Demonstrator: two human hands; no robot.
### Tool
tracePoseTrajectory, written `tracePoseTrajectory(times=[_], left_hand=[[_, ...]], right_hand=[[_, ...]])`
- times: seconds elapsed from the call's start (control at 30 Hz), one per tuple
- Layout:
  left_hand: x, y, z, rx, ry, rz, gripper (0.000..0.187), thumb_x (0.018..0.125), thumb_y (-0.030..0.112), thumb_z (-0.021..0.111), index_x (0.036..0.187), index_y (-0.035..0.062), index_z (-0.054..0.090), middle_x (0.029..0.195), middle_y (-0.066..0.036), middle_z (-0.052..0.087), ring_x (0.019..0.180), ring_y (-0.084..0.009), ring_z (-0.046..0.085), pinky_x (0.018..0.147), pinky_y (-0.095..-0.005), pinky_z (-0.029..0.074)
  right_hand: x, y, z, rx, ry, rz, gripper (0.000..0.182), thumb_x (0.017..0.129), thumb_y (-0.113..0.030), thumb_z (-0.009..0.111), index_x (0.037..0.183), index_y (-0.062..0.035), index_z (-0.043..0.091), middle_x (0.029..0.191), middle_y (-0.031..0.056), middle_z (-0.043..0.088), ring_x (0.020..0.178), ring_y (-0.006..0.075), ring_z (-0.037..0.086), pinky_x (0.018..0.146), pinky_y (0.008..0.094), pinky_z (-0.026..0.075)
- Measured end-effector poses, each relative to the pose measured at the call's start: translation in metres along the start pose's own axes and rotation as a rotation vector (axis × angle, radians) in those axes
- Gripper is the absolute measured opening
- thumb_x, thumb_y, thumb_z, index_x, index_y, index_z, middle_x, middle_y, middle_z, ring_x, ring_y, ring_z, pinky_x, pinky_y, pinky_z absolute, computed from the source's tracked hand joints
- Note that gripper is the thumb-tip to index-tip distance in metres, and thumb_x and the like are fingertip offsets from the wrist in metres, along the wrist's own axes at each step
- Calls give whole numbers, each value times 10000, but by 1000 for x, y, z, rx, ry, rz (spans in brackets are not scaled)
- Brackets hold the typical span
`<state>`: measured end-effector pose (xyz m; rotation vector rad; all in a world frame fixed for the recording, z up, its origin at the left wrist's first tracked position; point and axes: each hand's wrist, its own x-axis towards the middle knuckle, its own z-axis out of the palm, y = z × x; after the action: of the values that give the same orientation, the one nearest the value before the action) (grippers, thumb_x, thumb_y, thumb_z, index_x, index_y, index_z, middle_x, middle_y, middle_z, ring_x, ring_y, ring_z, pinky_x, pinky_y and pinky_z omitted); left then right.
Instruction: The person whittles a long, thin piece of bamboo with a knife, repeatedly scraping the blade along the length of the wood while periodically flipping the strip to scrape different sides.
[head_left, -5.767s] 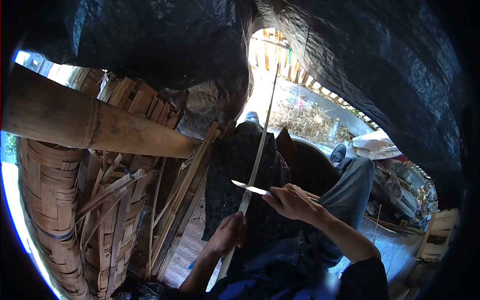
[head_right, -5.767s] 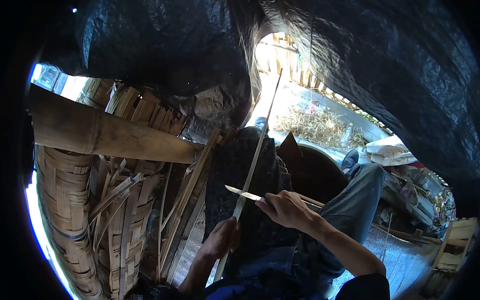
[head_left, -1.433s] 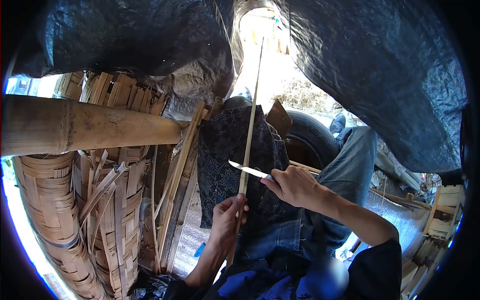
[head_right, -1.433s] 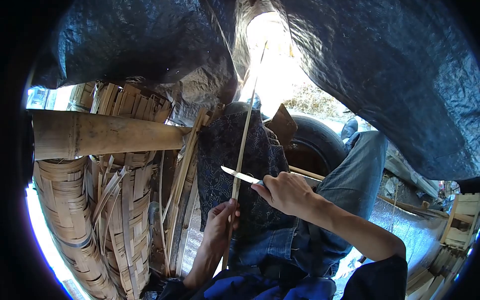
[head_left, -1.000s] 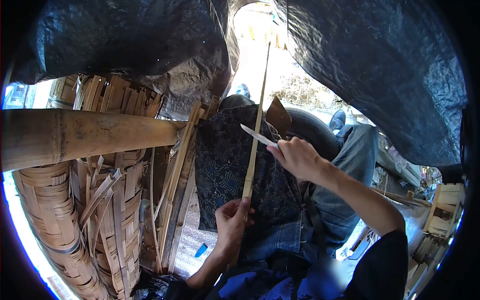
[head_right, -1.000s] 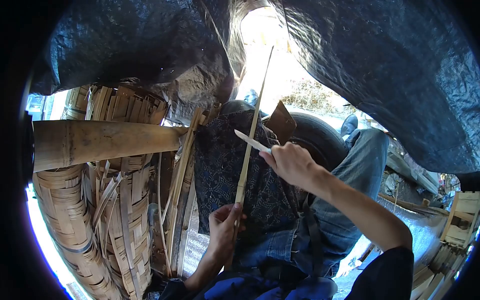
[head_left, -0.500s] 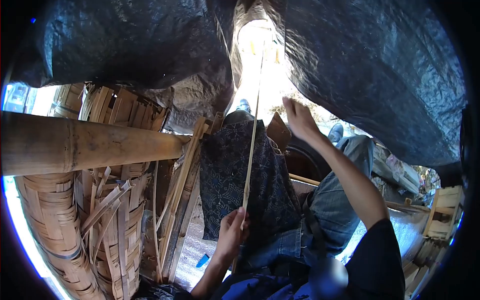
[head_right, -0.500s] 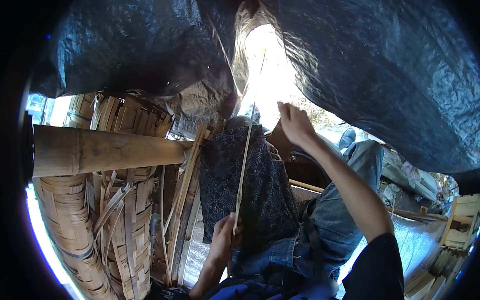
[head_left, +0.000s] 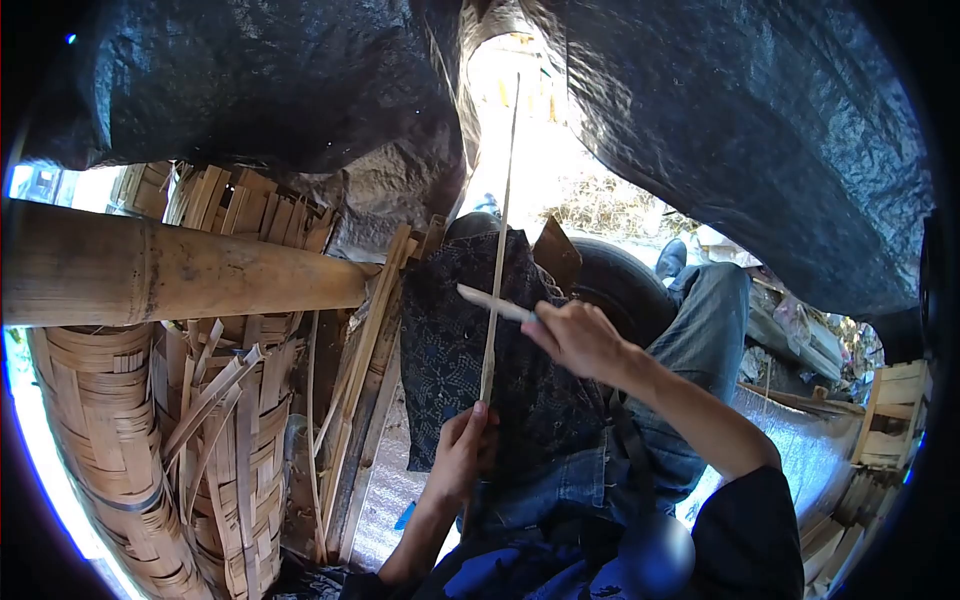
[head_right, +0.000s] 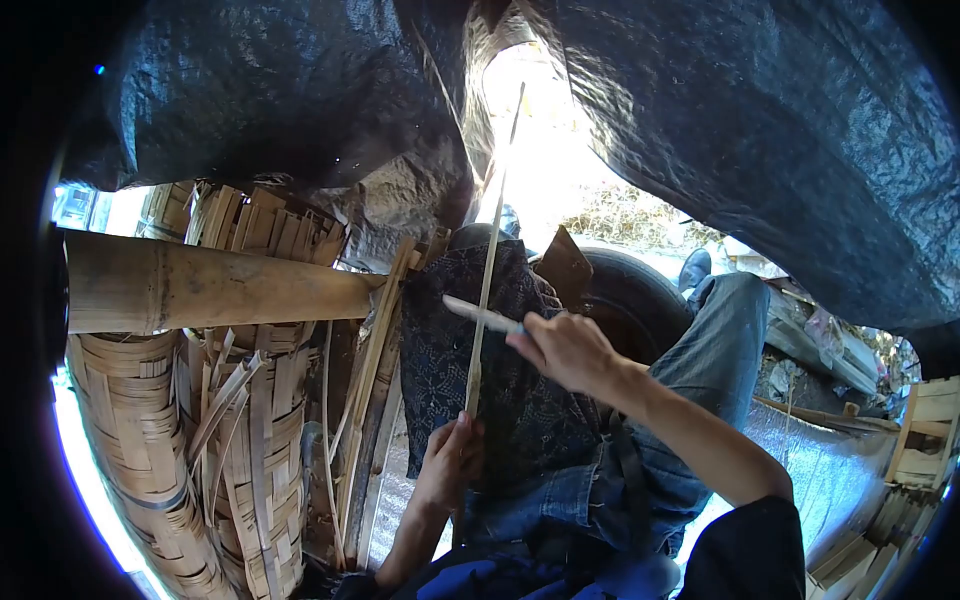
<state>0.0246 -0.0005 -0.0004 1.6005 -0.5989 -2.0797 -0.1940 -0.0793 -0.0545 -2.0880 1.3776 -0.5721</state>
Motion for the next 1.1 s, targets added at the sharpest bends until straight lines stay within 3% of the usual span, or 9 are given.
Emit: tracePoseTrajectory(times=[0.1,0.3,0.47,0.73,0.83,0.97,1.0,1.07,1.1], left_hand=[[4,2,-8,-106,0,-35,373,978,421,421,889,70,509,581,79,304,463,-26,273,417,-203,204],[3,0,-14,-18,-75,-23,449,981,472,350,876,65,509,543,53,310,423,-68,272,395,-224,237],[7,1,-14,-85,-92,-30,456,986,464,333,869,61,512,547,22,360,413,-82,312,383,-216,264],[9,1,-14,8,-108,-23,480,984,485,322,813,72,495,526,17,360,390,-78,317,366,-214,266],[6,1,-16,-4,-104,-35,478,986,481,318,805,73,489,512,20,351,372,-78,305,358,-215,257],[5,-5,-24,-103,-119,-47,479,990,475,308,809,71,492,510,18,355,365,-78,300,354,-214,251],[6,-4,-23,-108,-123,-43,477,992,470,305,814,70,495,510,18,356,367,-78,301,355,-212,251],[7,-2,-18,-127,-135,-46,475,993,466,303,818,69,497,510,17,356,368,-78,302,356,-211,251],[8,0,-16,-123,-134,-52,481,989,474,317,824,63,505,524,13,368,390,-73,306,367,-209,257]], right_hand=[[25,17,4,-124,74,-68,418,951,-355,484,696,-25,521,482,123,531,419,288,571,397,408,463],[74,27,-13,-124,54,208,363,960,-285,487,710,-22,505,468,125,494,411,311,533,408,411,404],[36,7,-25,-140,78,100,276,932,-252,528,838,-1,465,638,155,561,534,294,580,477,406,434],[36,7,-15,-33,88,135,272,945,-227,507,805,4,483,543,122,505,490,313,562,474,408,445],[49,21,-3,-240,182,87,327,963,-268,472,780,-1,520,545,85,556,445,248,567,429,376,466],[32,79,-28,-253,-108,671,392,991,-381,389,848,-45,532,514,16,479,366,100,426,327,278,350],[26,83,-36,-260,-112,668,392,991,-381,389,848,-45,532,514,16,479,366,100,426,327,278,350],[9,81,-50,1030,153,927,371,999,-417,340,1006,-85,506,530,-5,405,370,88,340,348,257,295],[4,79,-51,1024,156,935,371,999,-417,340,1006,-85,506,530,-5,405,370,88,340,348,257,295]])
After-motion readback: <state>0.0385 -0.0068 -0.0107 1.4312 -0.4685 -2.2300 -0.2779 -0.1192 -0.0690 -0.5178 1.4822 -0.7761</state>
